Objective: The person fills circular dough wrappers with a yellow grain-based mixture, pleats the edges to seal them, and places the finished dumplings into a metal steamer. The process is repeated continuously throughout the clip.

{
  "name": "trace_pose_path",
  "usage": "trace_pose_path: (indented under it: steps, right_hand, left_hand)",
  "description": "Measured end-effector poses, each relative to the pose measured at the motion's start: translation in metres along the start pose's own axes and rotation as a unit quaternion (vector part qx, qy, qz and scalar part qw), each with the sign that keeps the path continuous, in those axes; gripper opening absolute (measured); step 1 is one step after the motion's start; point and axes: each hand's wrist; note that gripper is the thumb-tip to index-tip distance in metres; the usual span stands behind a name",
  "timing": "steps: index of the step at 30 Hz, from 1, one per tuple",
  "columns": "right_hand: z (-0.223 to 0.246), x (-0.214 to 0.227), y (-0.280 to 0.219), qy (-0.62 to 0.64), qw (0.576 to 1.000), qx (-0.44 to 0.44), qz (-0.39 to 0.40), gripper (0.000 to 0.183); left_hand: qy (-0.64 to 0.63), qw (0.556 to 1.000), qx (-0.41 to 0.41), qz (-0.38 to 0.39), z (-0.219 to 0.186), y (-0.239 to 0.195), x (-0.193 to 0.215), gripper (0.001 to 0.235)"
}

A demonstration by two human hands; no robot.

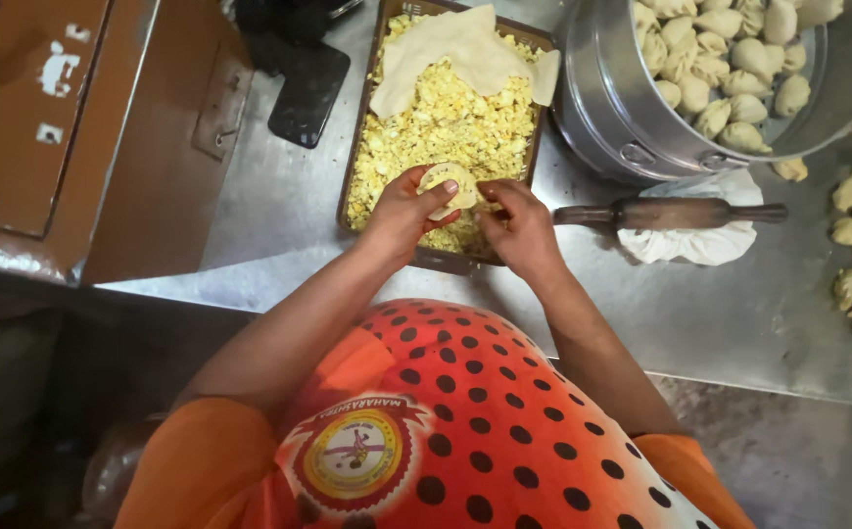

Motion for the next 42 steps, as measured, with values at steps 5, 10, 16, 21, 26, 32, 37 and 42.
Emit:
trace_pose_path:
  steps: [5,10,16,21,26,32,37,42]
  right_hand:
    - [-0.004,-0.009,-0.007,0.173,0.98,-0.101,0.005,0.034]
    - [-0.002,-0.016,-0.017,0.146,0.986,-0.051,-0.055,0.029]
    - [0.002,-0.018,-0.02,0.106,0.989,-0.029,-0.099,0.018]
    - [0.006,-0.015,-0.02,0.012,0.99,0.091,-0.106,0.011]
    - [0.003,-0.018,-0.022,0.026,0.991,0.093,-0.093,0.009]
    - [-0.006,-0.021,-0.017,0.267,0.952,-0.126,-0.085,0.017]
    - [-0.013,-0.021,-0.013,0.352,0.915,-0.19,-0.051,0.014]
    - [-0.021,-0.026,-0.014,0.378,0.901,-0.206,-0.052,0.01]
  left_hand:
    - [-0.003,1.0,0.01,0.016,-0.001,-0.002,-0.003,0.03]
    - [0.005,0.999,0.029,0.012,-0.002,-0.005,-0.005,0.029]
    - [0.039,0.999,0.034,0.017,-0.004,-0.006,-0.007,0.028]
    - [0.085,0.996,0.03,0.017,-0.002,-0.006,-0.004,0.023]
    - [0.101,0.994,-0.015,0.035,0.006,-0.003,-0.002,0.021]
    - [0.11,0.99,-0.002,0.083,0.005,-0.003,-0.001,0.025]
    - [0.135,0.987,-0.017,0.087,0.003,-0.007,-0.003,0.031]
    - [0.12,0.986,0.008,0.116,-0.006,-0.008,-0.001,0.037]
Point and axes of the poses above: each hand's wrist, its own y-axis towards the middle knuckle, its own x-axis out of the back of the hand, z = x × y, and after that the axes turned 4 degrees about -z, right-handed
